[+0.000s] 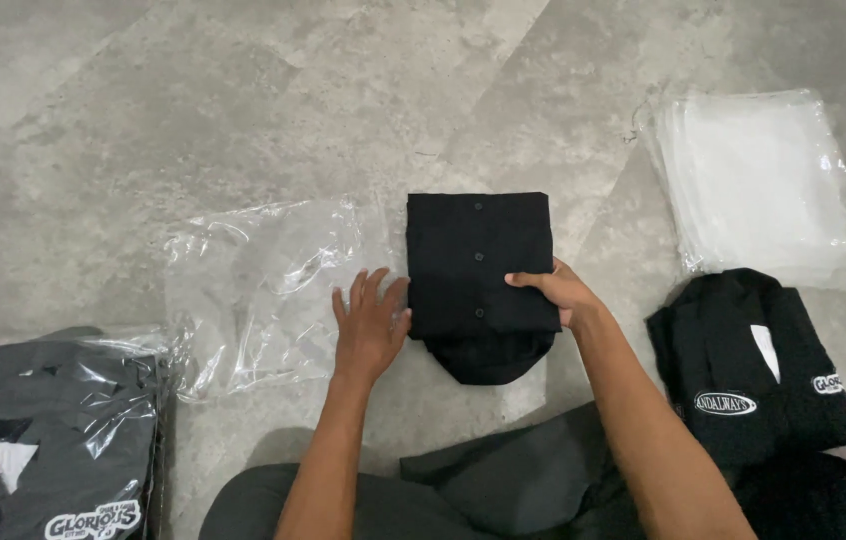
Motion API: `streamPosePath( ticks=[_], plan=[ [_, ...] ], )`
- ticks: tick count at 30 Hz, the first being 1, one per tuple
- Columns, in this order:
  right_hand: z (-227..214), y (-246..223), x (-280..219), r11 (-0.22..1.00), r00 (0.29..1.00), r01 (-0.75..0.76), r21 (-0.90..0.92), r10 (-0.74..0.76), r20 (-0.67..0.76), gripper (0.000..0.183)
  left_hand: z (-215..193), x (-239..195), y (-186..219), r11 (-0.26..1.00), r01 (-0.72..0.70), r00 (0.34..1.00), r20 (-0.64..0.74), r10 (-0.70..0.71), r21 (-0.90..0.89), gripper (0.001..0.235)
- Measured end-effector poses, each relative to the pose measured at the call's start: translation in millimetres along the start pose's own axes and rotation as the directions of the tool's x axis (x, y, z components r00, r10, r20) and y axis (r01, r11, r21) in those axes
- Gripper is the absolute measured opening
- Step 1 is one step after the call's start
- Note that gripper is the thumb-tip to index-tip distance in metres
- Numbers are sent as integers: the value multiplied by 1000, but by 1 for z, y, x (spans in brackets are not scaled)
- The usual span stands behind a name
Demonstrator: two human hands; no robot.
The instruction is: The person sits on the floor and repeatedly folds black shirts, places them into clear plastic bags, and seals the bags. The person then stacks the packaged shirts to the side.
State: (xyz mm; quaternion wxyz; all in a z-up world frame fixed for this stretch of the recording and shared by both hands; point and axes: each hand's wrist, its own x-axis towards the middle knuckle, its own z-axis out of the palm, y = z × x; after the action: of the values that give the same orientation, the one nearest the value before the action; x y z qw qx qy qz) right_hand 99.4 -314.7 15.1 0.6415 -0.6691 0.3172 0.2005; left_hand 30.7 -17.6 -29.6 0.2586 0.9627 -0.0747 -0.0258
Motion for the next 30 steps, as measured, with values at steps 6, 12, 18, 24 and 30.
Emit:
streamPosePath(
  ticks=[6,12,18,24,30],
  plan=[
    [-3,-16,6,985,996,-6,-174,21,86,97,23,1,8,989,-131,966,234,113,63,52],
    [-3,-3,89,679,977,182,-711,-208,52,99,27,3,15,982,-169,948,284,140,82,55],
    [100,-32,-19,283,954,109,-953,-300,21,111,17,3,26,988,-140,936,333,111,64,59],
    [153,26,-30,-42,692,65,-997,-718,75,108,10,9,21,996,-89,924,374,78,13,54],
    [143,15,-38,-43,878,128,-991,-460,133,157,25,18,-36,912,230,927,-208,-311,-340,17]
  ],
)
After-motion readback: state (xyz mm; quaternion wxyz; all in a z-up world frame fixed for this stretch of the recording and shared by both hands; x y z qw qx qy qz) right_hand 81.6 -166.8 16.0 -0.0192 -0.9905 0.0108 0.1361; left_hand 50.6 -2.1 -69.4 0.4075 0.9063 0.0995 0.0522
